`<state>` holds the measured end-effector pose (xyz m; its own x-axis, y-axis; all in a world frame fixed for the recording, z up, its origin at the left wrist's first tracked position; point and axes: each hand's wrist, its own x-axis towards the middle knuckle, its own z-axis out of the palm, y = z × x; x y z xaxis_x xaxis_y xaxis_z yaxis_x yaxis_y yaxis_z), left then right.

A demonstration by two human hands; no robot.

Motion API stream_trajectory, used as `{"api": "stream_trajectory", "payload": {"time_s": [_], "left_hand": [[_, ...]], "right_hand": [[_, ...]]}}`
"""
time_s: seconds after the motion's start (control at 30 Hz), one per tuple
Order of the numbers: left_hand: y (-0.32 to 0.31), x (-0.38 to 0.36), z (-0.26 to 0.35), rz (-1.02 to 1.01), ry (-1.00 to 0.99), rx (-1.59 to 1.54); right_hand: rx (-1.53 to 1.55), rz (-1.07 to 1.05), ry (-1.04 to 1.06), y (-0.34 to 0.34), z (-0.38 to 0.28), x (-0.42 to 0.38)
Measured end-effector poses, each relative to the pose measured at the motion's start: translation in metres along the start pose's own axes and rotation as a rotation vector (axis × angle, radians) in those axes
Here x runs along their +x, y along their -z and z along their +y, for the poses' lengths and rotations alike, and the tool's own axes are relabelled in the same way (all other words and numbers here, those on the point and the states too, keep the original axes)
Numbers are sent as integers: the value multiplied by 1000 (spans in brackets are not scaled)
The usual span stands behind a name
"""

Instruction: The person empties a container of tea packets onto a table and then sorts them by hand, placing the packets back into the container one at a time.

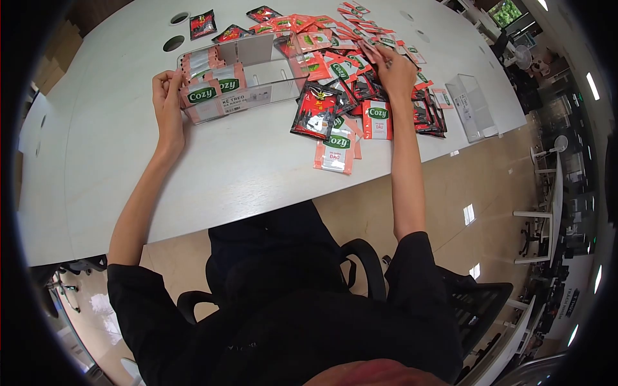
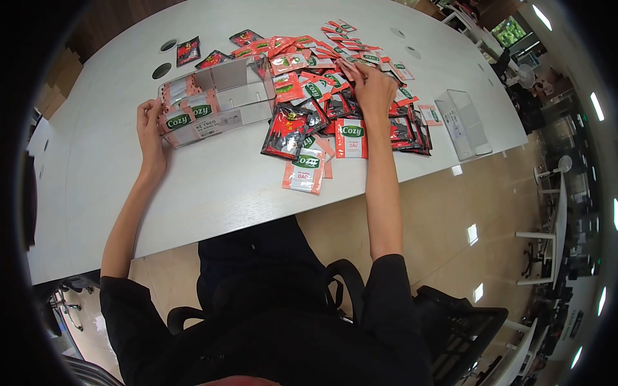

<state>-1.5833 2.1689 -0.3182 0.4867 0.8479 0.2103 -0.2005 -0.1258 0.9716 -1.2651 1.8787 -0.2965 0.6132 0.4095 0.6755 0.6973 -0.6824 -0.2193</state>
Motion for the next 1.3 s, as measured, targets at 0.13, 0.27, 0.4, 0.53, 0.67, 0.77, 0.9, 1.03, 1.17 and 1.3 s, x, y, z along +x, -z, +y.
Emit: {"api": "stream_trajectory", "payload": {"time_s": [0.13,0.27,0.4,0.53,0.67,0.77,0.9,1.03,1.17,1.3], "left_hand": [[6,4,-6,-32,8,26],[7,5,-7,-33,10,43],[6,5,-9,-33,6,30],[7,5,-9,-30,10,39],[4,3,-5,-35,7,37],[-4,-3,5,7,2,-41],[3,3,-4,-22,-11,-7],[-5,-3,4,4,-17,-49],[-3,-2,3,1,-11,-38],[-3,-1,1,-3,-27,-34]], "right_hand": [[144,14,91,-22,9,0],[101,-80,-43,-12,3,-1],[55,-91,-28,-13,6,0],[49,-152,-98,-6,3,4],[95,-134,-184,7,-6,6],[58,230,20,4,1,10],[308,206,-95,21,-19,11],[343,131,155,9,-17,9],[557,-88,42,20,-27,6],[509,-54,156,14,-19,9]]}}
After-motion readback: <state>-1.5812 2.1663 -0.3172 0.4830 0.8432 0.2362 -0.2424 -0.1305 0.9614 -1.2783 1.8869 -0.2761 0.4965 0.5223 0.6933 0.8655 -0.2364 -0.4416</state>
